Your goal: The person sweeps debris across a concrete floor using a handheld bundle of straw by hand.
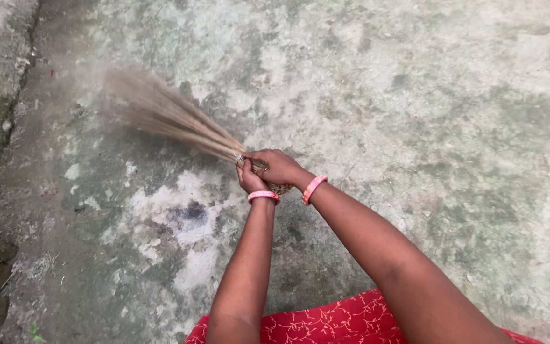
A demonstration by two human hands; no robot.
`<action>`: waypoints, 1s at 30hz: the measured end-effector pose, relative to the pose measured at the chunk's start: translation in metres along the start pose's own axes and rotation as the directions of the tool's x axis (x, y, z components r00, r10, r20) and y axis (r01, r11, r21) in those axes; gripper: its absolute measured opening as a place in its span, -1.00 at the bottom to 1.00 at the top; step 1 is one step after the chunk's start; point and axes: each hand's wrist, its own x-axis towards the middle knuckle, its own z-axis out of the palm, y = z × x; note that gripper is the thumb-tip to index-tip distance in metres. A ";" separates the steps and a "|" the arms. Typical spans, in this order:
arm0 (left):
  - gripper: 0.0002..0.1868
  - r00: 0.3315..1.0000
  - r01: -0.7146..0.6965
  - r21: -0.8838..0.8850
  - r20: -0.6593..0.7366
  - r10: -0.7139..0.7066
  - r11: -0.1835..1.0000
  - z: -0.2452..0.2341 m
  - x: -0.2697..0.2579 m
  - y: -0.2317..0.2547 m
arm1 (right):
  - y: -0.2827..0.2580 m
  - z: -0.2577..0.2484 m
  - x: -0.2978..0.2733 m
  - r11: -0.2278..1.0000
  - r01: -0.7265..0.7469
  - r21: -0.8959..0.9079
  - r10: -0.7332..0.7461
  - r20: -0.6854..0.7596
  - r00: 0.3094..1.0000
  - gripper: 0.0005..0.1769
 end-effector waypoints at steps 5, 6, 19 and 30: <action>-0.62 0.981 0.119 0.081 -0.161 -0.105 0.990 -0.024 0.003 -0.043 | 0.041 0.021 -0.005 0.976 -0.141 0.164 0.127 0.090 0.988 -0.38; -0.61 0.983 0.175 0.215 -0.093 -0.158 0.961 -0.020 0.001 -0.045 | 0.055 0.023 -0.011 0.976 -0.148 0.163 0.135 0.087 0.987 -0.38; -0.19 0.732 -0.102 0.896 0.362 -0.577 0.433 0.085 -0.078 -0.063 | 0.075 0.011 -0.114 0.601 -0.142 0.787 0.701 -0.432 0.568 -0.07; -0.19 0.985 0.037 0.190 -0.172 -0.004 0.981 -0.005 -0.019 0.016 | 0.027 0.036 0.006 0.997 0.077 0.024 -0.076 -0.040 0.996 -0.32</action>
